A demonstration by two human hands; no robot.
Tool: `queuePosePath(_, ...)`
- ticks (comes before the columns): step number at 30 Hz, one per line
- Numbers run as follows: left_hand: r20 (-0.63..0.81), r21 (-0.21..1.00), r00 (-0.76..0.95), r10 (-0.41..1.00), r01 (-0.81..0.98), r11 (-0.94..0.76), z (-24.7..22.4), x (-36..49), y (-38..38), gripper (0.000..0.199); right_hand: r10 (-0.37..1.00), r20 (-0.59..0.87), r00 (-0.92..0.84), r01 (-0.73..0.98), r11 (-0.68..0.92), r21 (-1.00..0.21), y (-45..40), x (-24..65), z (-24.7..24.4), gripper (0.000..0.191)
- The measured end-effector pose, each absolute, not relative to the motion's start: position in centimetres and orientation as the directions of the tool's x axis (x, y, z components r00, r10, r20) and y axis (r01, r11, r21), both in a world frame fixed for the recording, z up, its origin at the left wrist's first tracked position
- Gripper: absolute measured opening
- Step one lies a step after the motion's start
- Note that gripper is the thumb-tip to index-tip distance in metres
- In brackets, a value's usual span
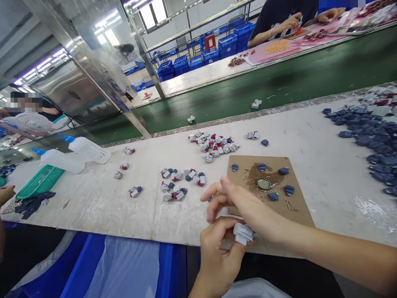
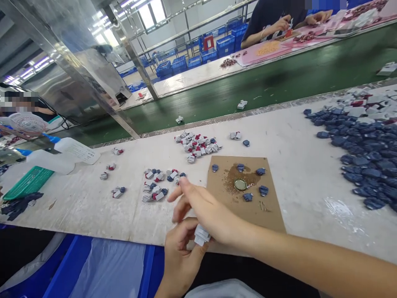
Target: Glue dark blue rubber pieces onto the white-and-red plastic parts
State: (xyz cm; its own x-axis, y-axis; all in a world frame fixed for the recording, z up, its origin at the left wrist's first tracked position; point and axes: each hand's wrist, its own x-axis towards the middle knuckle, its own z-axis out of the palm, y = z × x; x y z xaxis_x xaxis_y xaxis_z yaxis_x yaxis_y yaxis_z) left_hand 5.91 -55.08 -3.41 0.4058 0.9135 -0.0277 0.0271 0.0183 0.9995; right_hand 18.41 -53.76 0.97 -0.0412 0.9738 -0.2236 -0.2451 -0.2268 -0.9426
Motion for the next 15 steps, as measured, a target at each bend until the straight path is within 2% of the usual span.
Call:
queuePosePath(2, 0.055, 0.988, 0.394, 0.918, 0.113, -0.108, -4.2, 5.6, -55.7, 0.018, 0.949, -0.298, -0.100, -0.299, -0.315, -0.901, -54.2, 18.0, -0.1, 0.074)
queuePosePath(5, 0.198, 0.898, 0.446, 0.873, 0.275, -0.344, -5.5, 4.9, -56.6, 0.016, 0.943, -0.319, -0.101, -0.379, -0.332, -0.864, -54.7, 17.5, -1.6, 0.080)
queuePosePath(8, 0.274, 0.831, 0.570, 0.775, 0.266, -0.489, -5.7, 4.2, -55.9, 0.021, 0.950, -0.309, -0.037, -0.489, -0.287, -0.823, -54.3, 16.7, -1.9, 0.081)
queuePosePath(10, 0.278, 0.827, 0.634, 0.721, 0.223, -0.516, -5.4, 3.7, -54.3, 0.020, 0.951, -0.298, 0.088, -0.519, -0.212, -0.828, -53.7, 16.4, -1.5, 0.078)
queuePosePath(12, 0.282, 0.765, 0.651, 0.705, 0.291, -0.575, -5.4, 3.0, -52.2, 0.018, 0.928, -0.250, 0.277, -0.472, -0.095, -0.876, -53.6, 17.2, -1.0, 0.075)
queuePosePath(13, 0.293, 0.688, 0.631, 0.719, 0.383, -0.617, -5.7, 2.5, -51.1, 0.020, 0.898, -0.206, 0.389, -0.419, -0.027, -0.908, -53.8, 18.2, -1.0, 0.072)
queuePosePath(15, 0.364, 0.452, 0.529, 0.767, 0.619, -0.642, -7.1, 1.4, -49.5, 0.028, 0.796, -0.093, 0.599, -0.256, 0.080, -0.963, -55.0, 21.2, -1.8, 0.063)
